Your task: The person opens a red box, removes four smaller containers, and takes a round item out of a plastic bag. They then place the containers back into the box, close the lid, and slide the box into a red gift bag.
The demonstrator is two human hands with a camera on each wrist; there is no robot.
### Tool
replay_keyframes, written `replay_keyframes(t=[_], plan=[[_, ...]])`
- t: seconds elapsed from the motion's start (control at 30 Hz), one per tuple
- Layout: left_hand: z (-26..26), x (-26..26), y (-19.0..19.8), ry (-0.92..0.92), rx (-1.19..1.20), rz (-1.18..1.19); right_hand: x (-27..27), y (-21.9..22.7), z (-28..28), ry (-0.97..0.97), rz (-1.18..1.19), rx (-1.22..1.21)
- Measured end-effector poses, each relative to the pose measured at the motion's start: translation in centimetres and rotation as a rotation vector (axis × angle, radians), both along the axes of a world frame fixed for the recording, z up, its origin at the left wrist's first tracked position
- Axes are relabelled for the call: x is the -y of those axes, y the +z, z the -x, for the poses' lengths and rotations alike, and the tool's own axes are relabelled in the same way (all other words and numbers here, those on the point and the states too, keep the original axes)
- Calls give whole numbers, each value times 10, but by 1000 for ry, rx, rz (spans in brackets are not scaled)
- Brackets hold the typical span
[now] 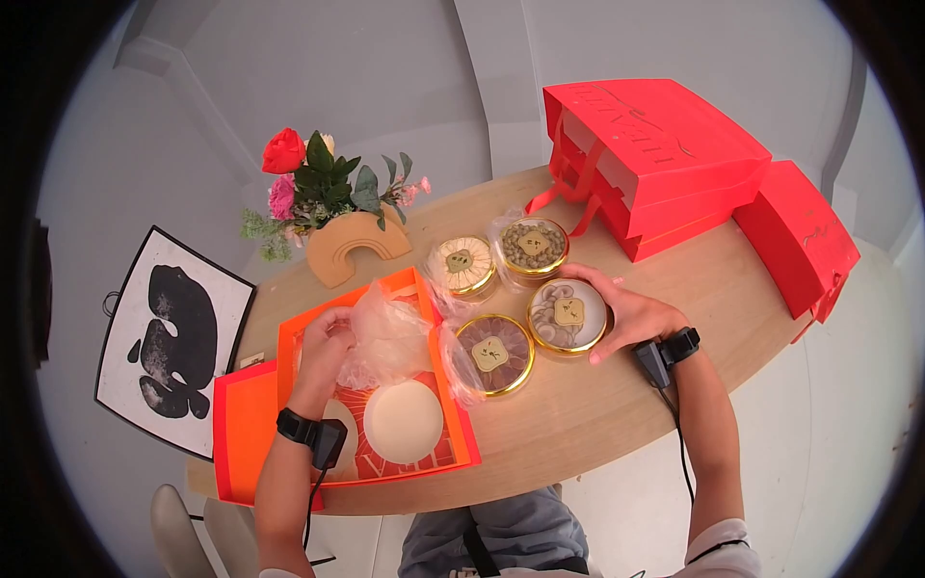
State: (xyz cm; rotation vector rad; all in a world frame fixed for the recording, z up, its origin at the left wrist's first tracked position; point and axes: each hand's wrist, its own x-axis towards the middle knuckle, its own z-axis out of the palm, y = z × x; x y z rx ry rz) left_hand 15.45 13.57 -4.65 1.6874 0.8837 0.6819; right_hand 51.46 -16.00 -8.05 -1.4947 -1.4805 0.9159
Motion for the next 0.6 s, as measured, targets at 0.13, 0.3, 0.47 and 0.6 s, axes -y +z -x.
replay_keyframes(t=[0.13,0.3,0.47,0.6], plan=[[-1,2,2,10,-4,3,1,11,8,1,7,54],[-1,2,2,9,-13,-10,0,10,7,-2,22,11],[-1,2,2,-1,-18,-13,-1,6,5,-14,-1,17],[-1,2,2,-1,-5,14,-1,8,7,-29,-8,6]])
